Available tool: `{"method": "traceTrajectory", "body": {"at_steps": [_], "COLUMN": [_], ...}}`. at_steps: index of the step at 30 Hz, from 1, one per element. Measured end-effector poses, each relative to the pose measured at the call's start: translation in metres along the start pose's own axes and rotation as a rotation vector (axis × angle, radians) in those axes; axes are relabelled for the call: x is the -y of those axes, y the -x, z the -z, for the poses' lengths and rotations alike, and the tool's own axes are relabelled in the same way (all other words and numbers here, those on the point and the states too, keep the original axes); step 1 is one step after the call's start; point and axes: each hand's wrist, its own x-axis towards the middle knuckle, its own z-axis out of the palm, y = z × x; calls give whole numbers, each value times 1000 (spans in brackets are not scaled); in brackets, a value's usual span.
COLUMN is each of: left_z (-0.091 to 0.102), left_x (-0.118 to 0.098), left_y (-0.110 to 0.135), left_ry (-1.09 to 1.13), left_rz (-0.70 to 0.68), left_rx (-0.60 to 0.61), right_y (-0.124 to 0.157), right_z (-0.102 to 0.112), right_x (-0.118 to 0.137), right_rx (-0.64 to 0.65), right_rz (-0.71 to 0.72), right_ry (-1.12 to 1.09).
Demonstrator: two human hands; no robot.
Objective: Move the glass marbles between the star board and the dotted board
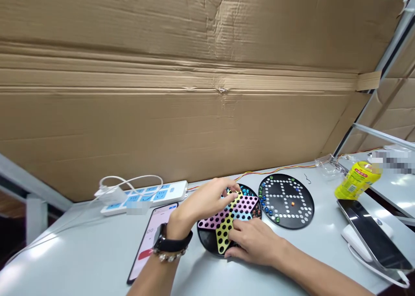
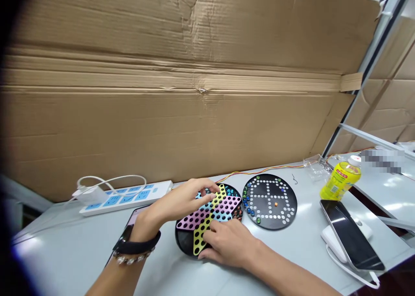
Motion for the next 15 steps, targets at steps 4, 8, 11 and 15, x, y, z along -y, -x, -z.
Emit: {"method": "traceTrajectory", "body": {"at_steps": [4,8,11,15], "left_z": [2,2,2,1], "left_x": [-2,-3,-4,-4], "left_y": [1,1,1,1], "left_ry": [-9,-16,-19,-19], "left_rz": [0,-3,3,7], "left_rx": [18,13,21,20], "right_y": [-1,-1,-1,-1], "right_z": [1,-3,-9,-17], "right_x": [1,-1,-3,-2], "right_rx": [-53,-106,-145,-184], "right_rz": [44,84,94,114], "right_ry": [17,24,21,-1]}}
